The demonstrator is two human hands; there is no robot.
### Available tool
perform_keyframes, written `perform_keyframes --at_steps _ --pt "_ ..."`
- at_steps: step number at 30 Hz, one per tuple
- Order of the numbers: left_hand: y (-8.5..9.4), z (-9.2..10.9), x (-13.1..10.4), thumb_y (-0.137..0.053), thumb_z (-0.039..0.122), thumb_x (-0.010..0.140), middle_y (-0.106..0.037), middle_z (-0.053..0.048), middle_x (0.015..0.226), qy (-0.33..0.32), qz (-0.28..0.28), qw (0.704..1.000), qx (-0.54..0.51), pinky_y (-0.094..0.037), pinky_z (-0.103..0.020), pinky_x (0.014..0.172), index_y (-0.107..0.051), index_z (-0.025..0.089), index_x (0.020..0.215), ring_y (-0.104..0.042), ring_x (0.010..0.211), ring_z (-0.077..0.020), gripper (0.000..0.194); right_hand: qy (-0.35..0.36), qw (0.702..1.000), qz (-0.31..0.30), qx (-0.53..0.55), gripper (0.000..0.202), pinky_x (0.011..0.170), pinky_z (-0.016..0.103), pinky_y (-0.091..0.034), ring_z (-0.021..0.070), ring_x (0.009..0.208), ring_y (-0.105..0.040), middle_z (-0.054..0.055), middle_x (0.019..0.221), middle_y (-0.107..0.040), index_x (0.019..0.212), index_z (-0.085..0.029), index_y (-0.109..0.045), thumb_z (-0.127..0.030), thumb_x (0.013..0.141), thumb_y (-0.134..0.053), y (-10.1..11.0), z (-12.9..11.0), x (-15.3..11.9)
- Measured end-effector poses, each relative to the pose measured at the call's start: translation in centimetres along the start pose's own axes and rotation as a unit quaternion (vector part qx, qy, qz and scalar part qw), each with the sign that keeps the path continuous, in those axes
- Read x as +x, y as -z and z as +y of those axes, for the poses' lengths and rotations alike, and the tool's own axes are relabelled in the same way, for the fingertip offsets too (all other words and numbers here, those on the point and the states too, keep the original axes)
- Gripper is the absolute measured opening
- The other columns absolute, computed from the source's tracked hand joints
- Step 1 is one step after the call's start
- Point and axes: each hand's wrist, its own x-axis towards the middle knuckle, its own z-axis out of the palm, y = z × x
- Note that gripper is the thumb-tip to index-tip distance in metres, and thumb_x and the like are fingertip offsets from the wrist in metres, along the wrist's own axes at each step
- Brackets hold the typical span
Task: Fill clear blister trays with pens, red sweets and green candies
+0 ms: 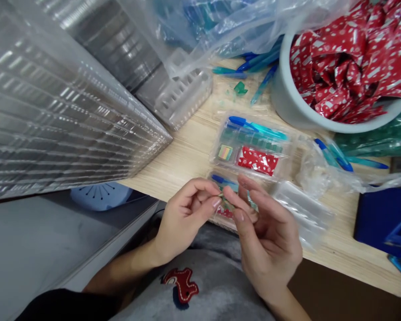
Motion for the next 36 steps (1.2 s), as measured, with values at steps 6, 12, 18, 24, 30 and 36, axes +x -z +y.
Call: perform_keyframes --at_steps 6,12,18,24,30,36 --pt "0.7 0.2 -0.3 -0.07 0.016 0.083 -0.066 0.001 0.082 -0.014 -0.044 0.999 -0.025 -0.053 -0.014 0.068 -0.068 0.021 0.086 -0.063 0.074 -0.0078 0.006 0.019 0.997 -0.024 -0.076 0.062 0.107 0.034 -0.052 0.0174 0.131 -0.052 -0.003 0.134 -0.06 0.132 -0.031 -0.056 0.011 0.086 -0.054 0.1 0.5 0.3" --pt "1.0 0.2 -0.6 -0.069 0.015 0.084 -0.066 -0.001 0.084 -0.066 -0.016 0.998 0.003 -0.055 -0.016 0.07 -0.067 0.021 0.087 -0.064 0.078 -0.0097 0.007 0.059 0.981 0.001 -0.187 0.045 0.092 0.036 -0.057 0.0196 0.109 -0.062 0.004 0.117 -0.062 0.121 -0.027 -0.062 -0.002 0.085 -0.068 0.3 0.6 0.2" --pt "1.4 0.1 -0.7 -0.065 0.015 0.088 -0.069 -0.003 0.09 -0.07 -0.051 0.996 0.01 -0.057 -0.02 0.077 -0.068 0.022 0.09 -0.067 0.086 -0.0122 0.009 0.044 0.982 -0.044 -0.179 0.03 0.077 0.029 -0.058 0.0151 0.09 -0.063 0.003 0.098 -0.066 0.11 -0.023 -0.064 -0.001 0.089 -0.062 0.9 0.4 0.1" --pt "1.6 0.3 -0.7 -0.065 0.017 0.089 -0.07 0.003 0.092 -0.022 -0.055 0.998 0.013 -0.055 -0.013 0.075 -0.071 0.032 0.104 -0.068 0.083 -0.0072 0.022 0.074 0.967 -0.081 -0.229 0.027 0.078 0.026 -0.058 0.0139 0.089 -0.064 0.004 0.099 -0.064 0.109 -0.021 -0.062 -0.001 0.09 -0.059 1.3 0.1 0.5" --pt "1.2 -0.1 -0.6 -0.065 0.022 0.09 -0.067 -0.002 0.097 -0.037 -0.064 0.997 0.017 -0.056 -0.019 0.079 -0.073 0.027 0.101 -0.068 0.092 -0.0125 0.015 0.09 0.962 -0.085 -0.242 0.023 0.076 0.026 -0.057 0.0138 0.087 -0.063 0.003 0.095 -0.063 0.101 -0.02 -0.06 0.0 0.091 -0.056 1.4 0.1 0.5" --pt "0.8 -0.9 -0.4 -0.064 0.025 0.091 -0.067 -0.001 0.096 0.011 -0.081 0.993 -0.082 -0.054 -0.023 0.089 -0.072 0.027 0.096 -0.067 0.096 -0.0125 0.01 0.085 0.966 -0.08 -0.231 0.022 0.075 0.027 -0.056 0.0144 0.086 -0.062 0.004 0.095 -0.061 0.101 -0.02 -0.061 -0.001 0.089 -0.057 1.7 0.6 0.4"
